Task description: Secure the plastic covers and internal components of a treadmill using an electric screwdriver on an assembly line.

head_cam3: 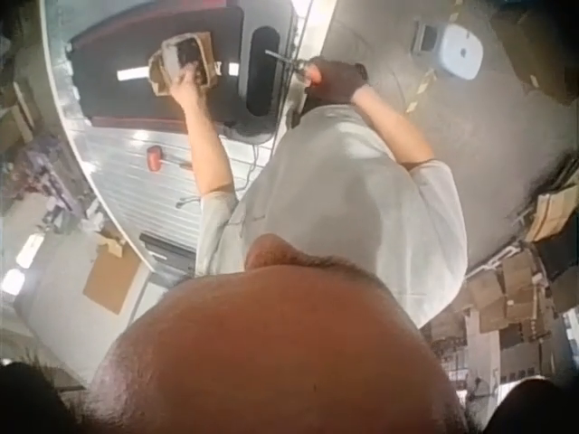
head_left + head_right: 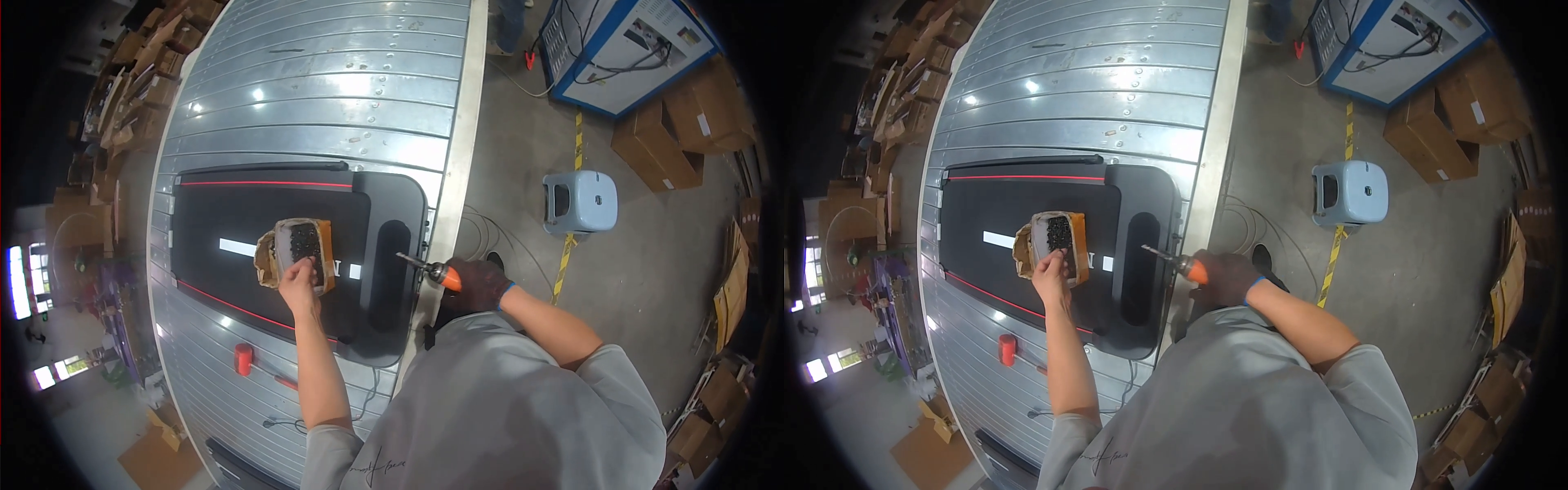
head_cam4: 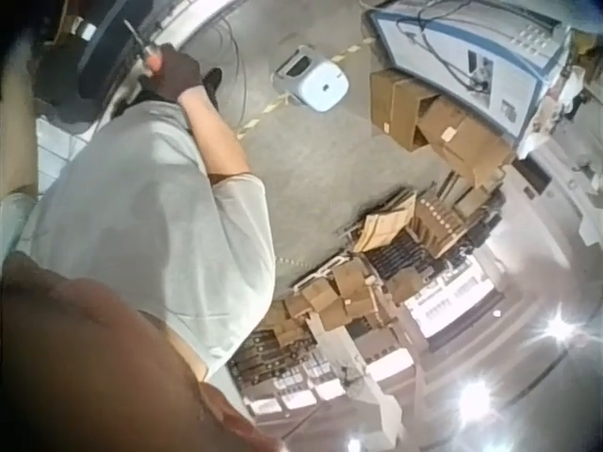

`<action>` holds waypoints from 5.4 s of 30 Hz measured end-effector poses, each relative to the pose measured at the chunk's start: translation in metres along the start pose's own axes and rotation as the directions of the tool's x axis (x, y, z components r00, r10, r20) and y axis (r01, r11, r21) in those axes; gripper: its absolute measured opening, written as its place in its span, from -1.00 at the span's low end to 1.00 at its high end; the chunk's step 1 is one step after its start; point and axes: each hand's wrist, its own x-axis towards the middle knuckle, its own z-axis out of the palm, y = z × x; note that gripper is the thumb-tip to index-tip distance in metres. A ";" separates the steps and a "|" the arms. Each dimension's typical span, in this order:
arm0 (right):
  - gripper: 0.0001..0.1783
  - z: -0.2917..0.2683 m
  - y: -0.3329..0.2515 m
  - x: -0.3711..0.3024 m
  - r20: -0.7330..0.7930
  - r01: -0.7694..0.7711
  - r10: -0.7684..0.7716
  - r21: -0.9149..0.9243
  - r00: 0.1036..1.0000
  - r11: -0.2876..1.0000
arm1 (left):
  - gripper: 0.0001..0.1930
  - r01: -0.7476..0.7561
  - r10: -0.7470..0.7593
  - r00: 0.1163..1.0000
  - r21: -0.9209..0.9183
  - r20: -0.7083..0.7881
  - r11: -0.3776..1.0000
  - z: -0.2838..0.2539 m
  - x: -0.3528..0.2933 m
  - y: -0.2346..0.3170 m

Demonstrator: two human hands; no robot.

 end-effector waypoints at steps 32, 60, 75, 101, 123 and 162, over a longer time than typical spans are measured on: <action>-0.41 -0.072 0.106 -0.023 0.174 0.321 -0.336 0.109 0.926 0.941 | -0.85 0.312 -0.156 0.808 -0.187 0.568 0.932 0.177 -0.159 0.001; -0.45 -0.009 0.139 0.064 0.029 0.098 -0.100 0.085 0.995 0.992 | -0.45 -0.598 0.346 0.793 0.527 0.502 0.604 0.198 -0.154 -0.027; -0.40 -0.053 0.098 0.082 0.196 0.084 -0.067 -0.082 0.978 0.993 | -0.09 -0.641 0.318 0.747 0.760 0.584 0.110 0.191 -0.116 -0.009; -0.24 -0.152 0.105 0.091 -0.078 -0.120 0.112 -0.100 0.991 0.988 | -0.87 -0.310 0.307 0.940 0.750 0.150 0.584 0.001 0.052 -0.007; -0.26 -0.278 -0.035 0.181 0.426 0.574 -0.436 -0.279 0.793 0.770 | -0.83 0.261 -0.278 0.945 -0.909 0.172 0.325 0.227 -0.040 0.086; -0.41 -0.268 -0.082 0.492 0.918 0.843 -0.179 -0.231 0.355 0.485 | -0.78 -0.310 -0.628 0.746 -0.950 -0.223 -0.029 0.379 0.095 0.005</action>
